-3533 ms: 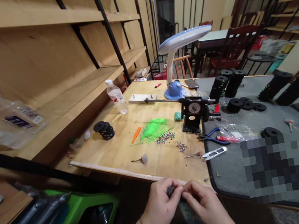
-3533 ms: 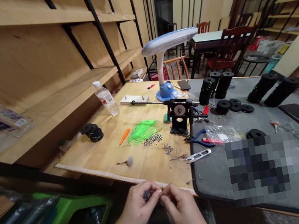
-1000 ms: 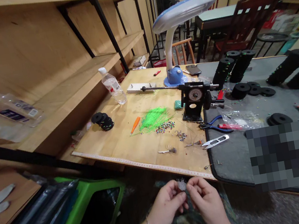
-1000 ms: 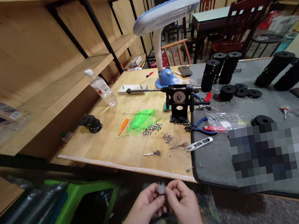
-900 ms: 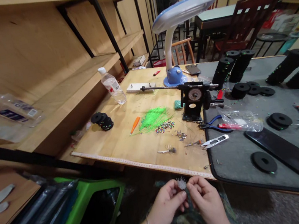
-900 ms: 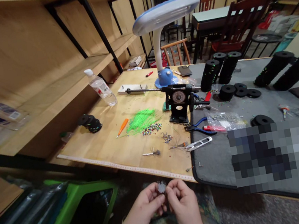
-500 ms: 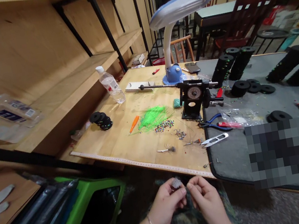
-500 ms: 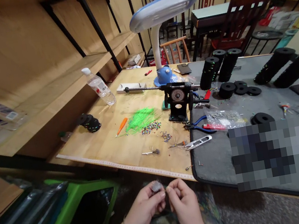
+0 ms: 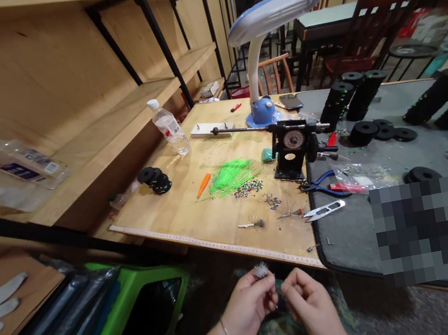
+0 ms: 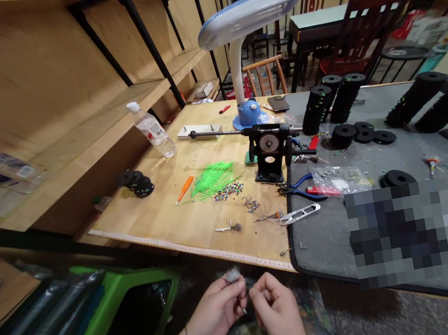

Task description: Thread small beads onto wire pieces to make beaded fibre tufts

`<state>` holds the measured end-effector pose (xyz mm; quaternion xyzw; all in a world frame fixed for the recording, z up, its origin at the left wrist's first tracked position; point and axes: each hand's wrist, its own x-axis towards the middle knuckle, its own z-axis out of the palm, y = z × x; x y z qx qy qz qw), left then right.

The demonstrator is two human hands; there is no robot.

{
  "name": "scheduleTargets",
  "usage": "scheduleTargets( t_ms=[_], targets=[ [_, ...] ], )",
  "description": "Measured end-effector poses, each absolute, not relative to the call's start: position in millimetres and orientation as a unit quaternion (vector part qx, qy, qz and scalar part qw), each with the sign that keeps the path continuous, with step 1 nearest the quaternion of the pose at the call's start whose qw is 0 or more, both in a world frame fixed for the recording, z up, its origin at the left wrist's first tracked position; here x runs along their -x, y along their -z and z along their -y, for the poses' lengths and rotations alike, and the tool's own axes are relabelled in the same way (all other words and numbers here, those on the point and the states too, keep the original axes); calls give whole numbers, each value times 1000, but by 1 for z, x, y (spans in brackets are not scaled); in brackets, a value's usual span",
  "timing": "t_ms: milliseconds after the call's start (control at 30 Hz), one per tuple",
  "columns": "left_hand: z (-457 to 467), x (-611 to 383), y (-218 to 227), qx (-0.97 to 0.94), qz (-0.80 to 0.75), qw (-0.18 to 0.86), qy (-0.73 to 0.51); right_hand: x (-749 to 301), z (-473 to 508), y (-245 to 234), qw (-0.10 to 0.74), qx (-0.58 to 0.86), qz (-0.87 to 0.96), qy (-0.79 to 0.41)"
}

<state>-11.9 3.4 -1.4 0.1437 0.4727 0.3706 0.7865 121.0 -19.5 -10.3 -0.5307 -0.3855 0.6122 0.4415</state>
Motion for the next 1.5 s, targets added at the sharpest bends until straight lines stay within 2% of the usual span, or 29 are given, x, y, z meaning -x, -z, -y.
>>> scheduleTargets(
  t_ms=[433, 1333, 1500],
  targets=[
    [-6, 14, 0, -6, -456, 823, -338, -119, 17, 12, 445, 535, 374, -613],
    [-2, 11, -2, -133, -468, 799, -353, -119, 13, 7, 450, 546, 321, -629],
    [-4, 12, -2, -93, -466, 806, -354, -120, 14, 4, 445, 540, 335, -630]
  ],
)
